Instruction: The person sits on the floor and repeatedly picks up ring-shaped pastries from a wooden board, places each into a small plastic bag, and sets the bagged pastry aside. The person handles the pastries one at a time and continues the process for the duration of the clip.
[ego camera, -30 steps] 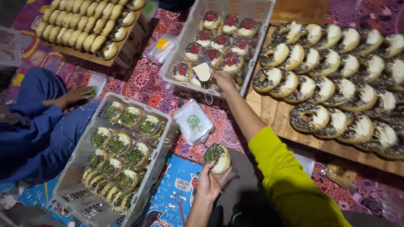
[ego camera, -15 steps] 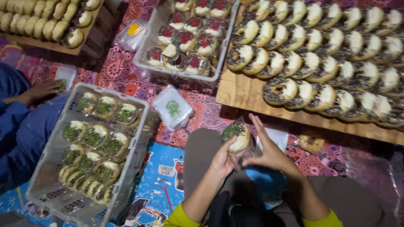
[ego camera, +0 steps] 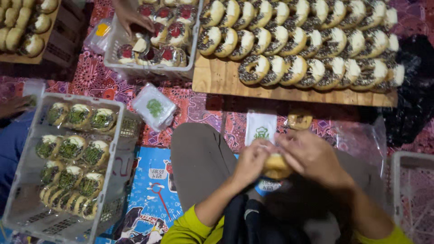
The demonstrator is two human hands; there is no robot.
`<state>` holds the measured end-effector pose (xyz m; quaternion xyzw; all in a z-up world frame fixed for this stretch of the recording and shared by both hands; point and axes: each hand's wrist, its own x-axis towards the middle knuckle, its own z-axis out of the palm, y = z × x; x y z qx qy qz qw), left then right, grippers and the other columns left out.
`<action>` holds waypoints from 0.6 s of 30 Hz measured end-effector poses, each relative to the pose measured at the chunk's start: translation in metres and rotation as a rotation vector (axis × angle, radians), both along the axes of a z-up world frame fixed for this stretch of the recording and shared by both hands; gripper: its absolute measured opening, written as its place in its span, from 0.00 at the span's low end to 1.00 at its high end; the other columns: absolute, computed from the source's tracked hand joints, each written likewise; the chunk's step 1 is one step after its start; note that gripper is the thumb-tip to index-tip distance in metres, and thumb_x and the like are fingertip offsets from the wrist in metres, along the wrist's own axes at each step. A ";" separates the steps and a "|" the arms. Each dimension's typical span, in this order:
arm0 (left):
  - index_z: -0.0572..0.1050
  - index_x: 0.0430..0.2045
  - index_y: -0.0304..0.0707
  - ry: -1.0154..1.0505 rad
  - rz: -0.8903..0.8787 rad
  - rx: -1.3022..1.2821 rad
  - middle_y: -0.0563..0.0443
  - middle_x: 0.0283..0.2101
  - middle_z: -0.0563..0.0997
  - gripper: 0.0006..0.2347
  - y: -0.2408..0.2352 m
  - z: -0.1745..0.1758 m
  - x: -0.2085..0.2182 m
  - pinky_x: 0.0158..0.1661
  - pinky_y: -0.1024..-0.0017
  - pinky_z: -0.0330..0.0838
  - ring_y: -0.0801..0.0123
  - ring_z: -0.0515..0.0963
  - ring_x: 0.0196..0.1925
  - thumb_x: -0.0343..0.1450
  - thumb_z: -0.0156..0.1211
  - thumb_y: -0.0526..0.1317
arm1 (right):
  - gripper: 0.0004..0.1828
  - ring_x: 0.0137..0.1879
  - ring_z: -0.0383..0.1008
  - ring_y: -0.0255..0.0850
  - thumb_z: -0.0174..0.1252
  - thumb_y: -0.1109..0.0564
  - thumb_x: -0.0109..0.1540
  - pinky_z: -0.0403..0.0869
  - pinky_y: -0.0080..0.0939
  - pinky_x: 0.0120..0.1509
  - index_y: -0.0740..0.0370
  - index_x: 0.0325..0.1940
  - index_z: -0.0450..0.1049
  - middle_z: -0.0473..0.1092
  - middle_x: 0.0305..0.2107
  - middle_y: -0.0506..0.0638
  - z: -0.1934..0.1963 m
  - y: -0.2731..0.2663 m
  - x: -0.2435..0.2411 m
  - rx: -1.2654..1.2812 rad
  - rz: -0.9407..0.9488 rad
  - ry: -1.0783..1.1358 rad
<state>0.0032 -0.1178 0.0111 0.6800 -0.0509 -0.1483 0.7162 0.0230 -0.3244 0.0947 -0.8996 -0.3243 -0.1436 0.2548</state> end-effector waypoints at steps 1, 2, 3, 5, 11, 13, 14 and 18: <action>0.76 0.45 0.30 -0.060 -0.082 0.223 0.41 0.37 0.86 0.10 0.000 0.013 -0.009 0.41 0.67 0.79 0.66 0.85 0.39 0.74 0.51 0.36 | 0.19 0.35 0.74 0.50 0.65 0.55 0.54 0.74 0.48 0.37 0.62 0.48 0.79 0.74 0.33 0.56 0.000 0.000 -0.004 -0.060 0.045 -0.034; 0.76 0.44 0.31 -0.140 -0.170 0.370 0.40 0.35 0.85 0.09 0.000 0.026 -0.014 0.40 0.65 0.78 0.62 0.85 0.38 0.75 0.52 0.37 | 0.17 0.35 0.73 0.50 0.66 0.54 0.54 0.74 0.49 0.36 0.64 0.44 0.78 0.72 0.31 0.55 -0.005 0.001 -0.008 -0.121 0.090 -0.067; 0.76 0.42 0.31 -0.224 -0.256 0.516 0.39 0.33 0.85 0.09 -0.001 0.038 -0.019 0.39 0.63 0.77 0.58 0.85 0.37 0.76 0.54 0.38 | 0.16 0.35 0.73 0.50 0.67 0.52 0.54 0.73 0.50 0.36 0.65 0.39 0.77 0.71 0.28 0.54 -0.012 -0.002 -0.009 -0.183 0.136 -0.100; 0.76 0.44 0.33 -0.273 -0.341 0.573 0.41 0.33 0.85 0.09 0.004 0.059 -0.023 0.38 0.62 0.77 0.55 0.85 0.34 0.75 0.53 0.39 | 0.15 0.36 0.74 0.47 0.66 0.57 0.50 0.75 0.47 0.39 0.67 0.39 0.78 0.70 0.28 0.51 -0.021 -0.024 -0.008 -0.284 0.287 -0.236; 0.76 0.47 0.36 -0.271 -0.236 0.302 0.45 0.39 0.87 0.11 0.027 0.084 -0.007 0.38 0.64 0.81 0.56 0.88 0.37 0.80 0.47 0.40 | 0.11 0.34 0.77 0.40 0.64 0.57 0.60 0.76 0.41 0.38 0.61 0.45 0.80 0.75 0.34 0.50 -0.001 -0.080 -0.003 0.098 -0.329 0.300; 0.76 0.49 0.37 -0.336 -0.236 0.261 0.44 0.39 0.86 0.11 0.023 0.084 -0.006 0.39 0.62 0.81 0.53 0.87 0.38 0.81 0.45 0.40 | 0.20 0.31 0.76 0.43 0.67 0.56 0.53 0.75 0.42 0.34 0.65 0.48 0.79 0.74 0.29 0.52 -0.009 -0.031 -0.030 0.080 -0.049 0.150; 0.76 0.48 0.36 -0.325 -0.279 0.342 0.41 0.36 0.84 0.11 0.022 0.081 -0.012 0.37 0.59 0.79 0.50 0.86 0.36 0.81 0.47 0.40 | 0.21 0.31 0.75 0.47 0.67 0.56 0.54 0.74 0.45 0.32 0.66 0.50 0.79 0.73 0.28 0.54 -0.014 -0.017 -0.036 -0.027 0.063 -0.031; 0.78 0.45 0.37 -0.386 -0.390 0.597 0.37 0.27 0.80 0.11 0.024 0.088 -0.021 0.34 0.52 0.75 0.43 0.81 0.30 0.78 0.49 0.41 | 0.13 0.33 0.75 0.46 0.66 0.57 0.58 0.74 0.47 0.35 0.67 0.43 0.78 0.72 0.27 0.53 -0.024 -0.011 -0.017 -0.170 0.106 -0.051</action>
